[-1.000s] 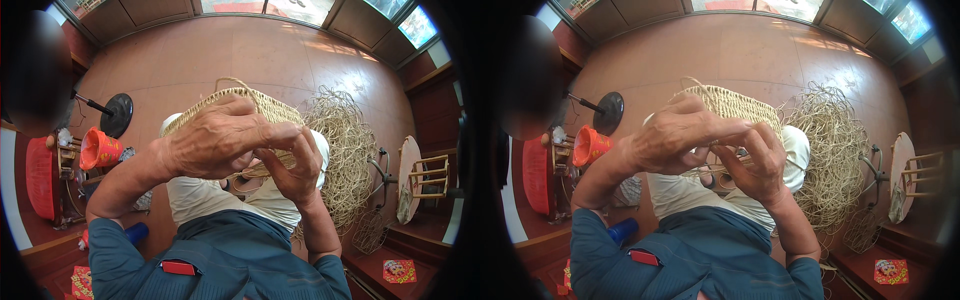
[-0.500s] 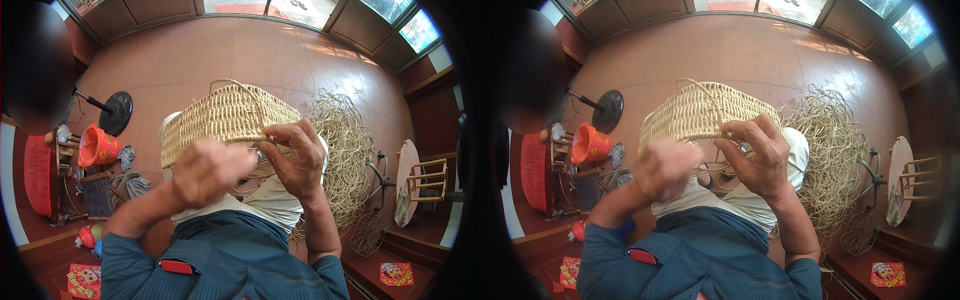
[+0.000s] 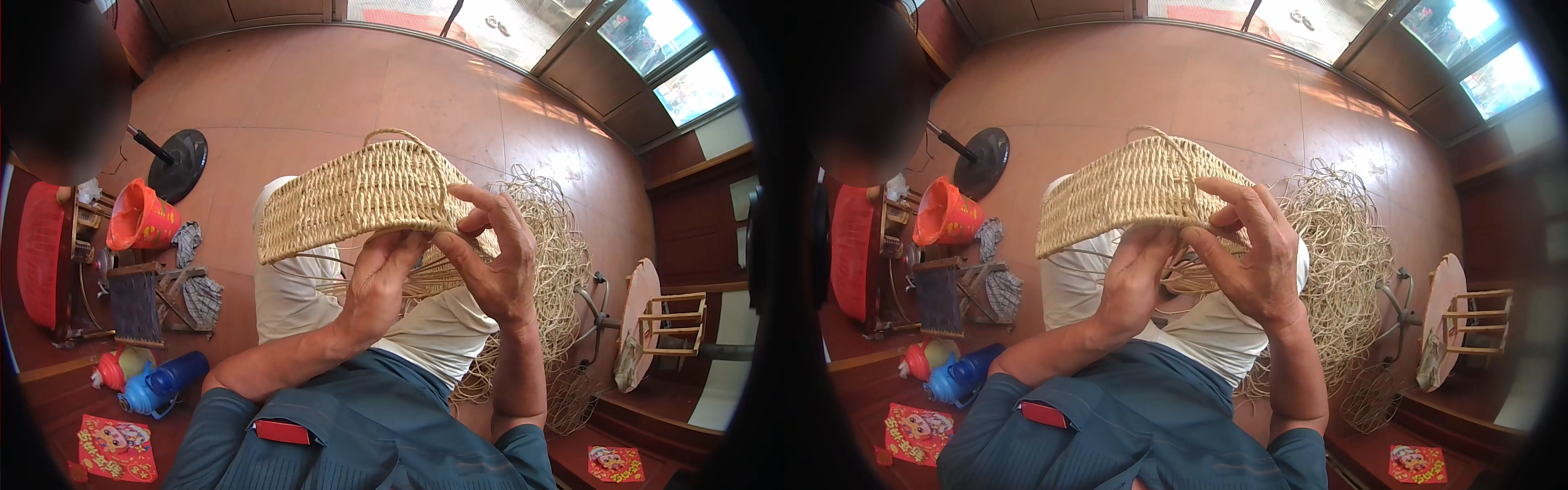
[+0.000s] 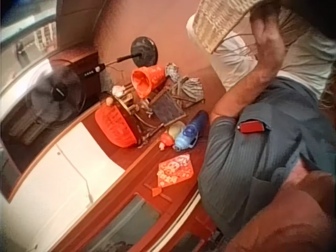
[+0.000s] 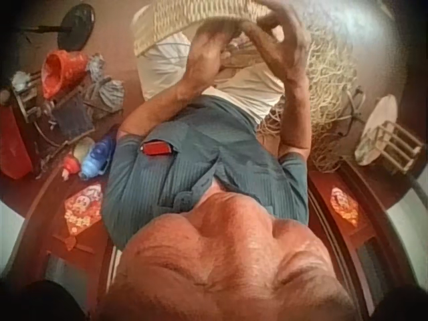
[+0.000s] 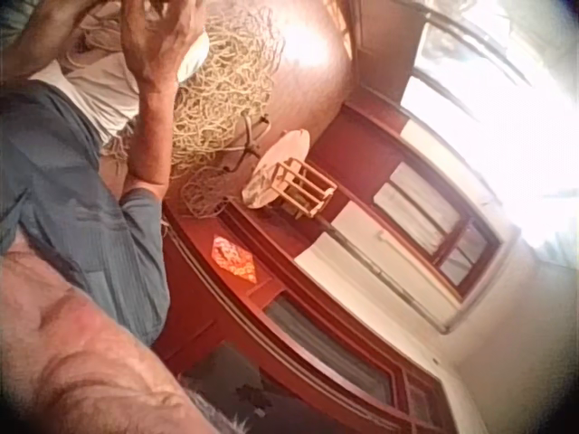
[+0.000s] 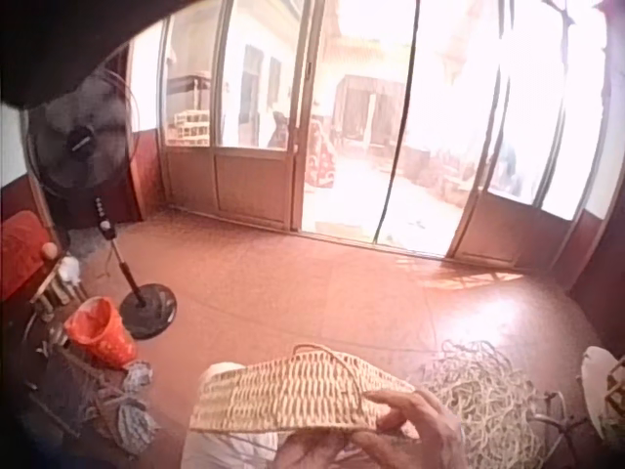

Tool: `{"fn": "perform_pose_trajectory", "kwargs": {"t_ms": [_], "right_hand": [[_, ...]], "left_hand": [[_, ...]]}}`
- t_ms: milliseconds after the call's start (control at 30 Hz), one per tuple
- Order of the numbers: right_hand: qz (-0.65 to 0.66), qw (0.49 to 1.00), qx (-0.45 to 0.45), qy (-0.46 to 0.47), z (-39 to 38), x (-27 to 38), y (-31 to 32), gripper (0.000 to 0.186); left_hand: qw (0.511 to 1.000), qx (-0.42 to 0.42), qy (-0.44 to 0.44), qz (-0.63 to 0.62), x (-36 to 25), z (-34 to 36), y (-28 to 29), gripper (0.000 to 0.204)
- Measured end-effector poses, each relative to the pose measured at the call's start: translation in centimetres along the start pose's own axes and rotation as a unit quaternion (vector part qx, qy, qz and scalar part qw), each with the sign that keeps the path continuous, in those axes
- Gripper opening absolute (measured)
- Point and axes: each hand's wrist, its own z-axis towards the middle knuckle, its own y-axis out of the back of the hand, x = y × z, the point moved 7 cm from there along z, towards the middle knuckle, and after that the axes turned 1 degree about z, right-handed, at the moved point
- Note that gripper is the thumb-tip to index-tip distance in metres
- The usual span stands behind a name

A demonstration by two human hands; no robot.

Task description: Manually weave a traditional basket using long plant-based strips and a wire frame.

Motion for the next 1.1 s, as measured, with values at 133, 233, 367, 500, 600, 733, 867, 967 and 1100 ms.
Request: {"fn": "perform_pose_trajectory", "kwargs": {"t_ms": [133, 233, 367, 500, 600, 733, 867, 967, 1100], "right_hand": [[-0.02, 1.0, 0.018, 0.011, 0.1, -0.1, 0.1, 0.047], [-0.025, 1.0, 0.016, 0.007, 0.1, 0.0, 0.2, 0.044], [-0.028, 0.999, 0.015, 0.011, 0.2, 0.0, 0.2, 0.043], [-0.02, 1.0, 0.016, 0.009, 0.2, 0.0, 0.3, 0.045], [-0.009, 1.0, 0.016, -0.007, 0.3, 0.0, 0.4, 0.047], [-0.01, 1.0, 0.028, -0.01, 0.3, -0.2, 0.3, 0.048], [-0.022, 0.999, 0.03, 0.0, 0.2, -0.1, 0.3, 0.046], [-0.017, 0.999, 0.028, -0.006, 0.2, -0.1, 0.2, 0.042], [-0.016, 0.999, 0.035, -0.003, 0.3, 0.1, 0.2, 0.036]], "left_hand": [[0.998, 0.023, -0.004, -0.063, 0.4, 1.2, -0.8, 0.04], [0.997, 0.02, -0.005, -0.076, 0.3, 1.4, -0.8, 0.039], [0.997, 0.01, -0.004, -0.082, 0.5, 1.5, -0.6, 0.037], [0.997, -0.004, 0.004, -0.078, 0.8, 1.5, -0.5, 0.036], [0.997, -0.023, 0.039, -0.059, 0.7, 1.3, -0.5, 0.036], [0.998, -0.014, 0.033, -0.046, 0.7, 1.3, -0.3, 0.036], [0.999, -0.001, 0.014, -0.049, 0.9, 1.4, -0.3, 0.037], [0.998, -0.001, 0.02, -0.055, 0.7, 1.3, -0.4, 0.038], [0.997, 0.008, -0.002, -0.074, 1.1, 1.4, -0.3, 0.038]]}}
